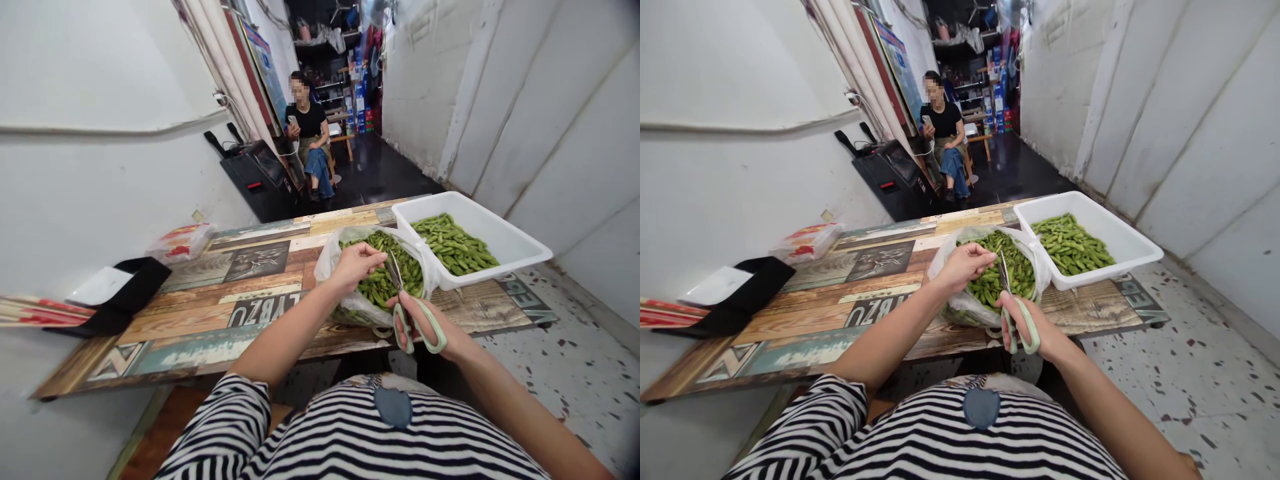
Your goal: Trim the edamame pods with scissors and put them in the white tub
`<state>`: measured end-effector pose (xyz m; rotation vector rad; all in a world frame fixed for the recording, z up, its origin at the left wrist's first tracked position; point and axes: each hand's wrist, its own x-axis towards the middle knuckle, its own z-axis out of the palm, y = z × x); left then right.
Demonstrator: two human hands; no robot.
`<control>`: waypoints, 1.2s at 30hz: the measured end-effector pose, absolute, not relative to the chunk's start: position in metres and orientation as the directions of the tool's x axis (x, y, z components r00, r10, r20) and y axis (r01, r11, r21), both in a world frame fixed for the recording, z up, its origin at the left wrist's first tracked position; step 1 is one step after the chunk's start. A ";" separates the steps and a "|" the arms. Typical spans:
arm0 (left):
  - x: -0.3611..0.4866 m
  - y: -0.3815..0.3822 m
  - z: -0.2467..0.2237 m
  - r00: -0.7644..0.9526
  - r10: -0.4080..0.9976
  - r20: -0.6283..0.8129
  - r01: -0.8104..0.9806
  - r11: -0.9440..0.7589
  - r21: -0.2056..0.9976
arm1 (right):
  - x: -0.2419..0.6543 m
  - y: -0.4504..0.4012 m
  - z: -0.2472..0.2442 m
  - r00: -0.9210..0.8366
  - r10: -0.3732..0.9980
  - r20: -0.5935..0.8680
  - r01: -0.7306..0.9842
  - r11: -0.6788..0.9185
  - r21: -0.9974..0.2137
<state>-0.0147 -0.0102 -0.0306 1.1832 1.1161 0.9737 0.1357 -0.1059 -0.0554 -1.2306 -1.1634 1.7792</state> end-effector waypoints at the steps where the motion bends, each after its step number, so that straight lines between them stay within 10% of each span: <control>1: -0.013 -0.013 -0.031 0.201 0.970 -0.136 -0.001 0.138 0.990 | 0.135 -0.105 -0.055 -0.324 0.882 -0.342 -0.036 -0.373 -0.927; 25: -0.005 -0.021 -0.032 0.194 0.954 -0.227 -0.084 0.247 0.965 | 0.129 -0.107 -0.052 -0.231 0.901 -0.368 -0.124 -0.402 -0.907; 36: -0.019 -0.015 -0.031 0.386 0.921 -0.046 0.460 -0.149 0.875 | 0.145 -0.108 -0.060 -0.290 0.927 -0.239 0.230 -0.175 -0.957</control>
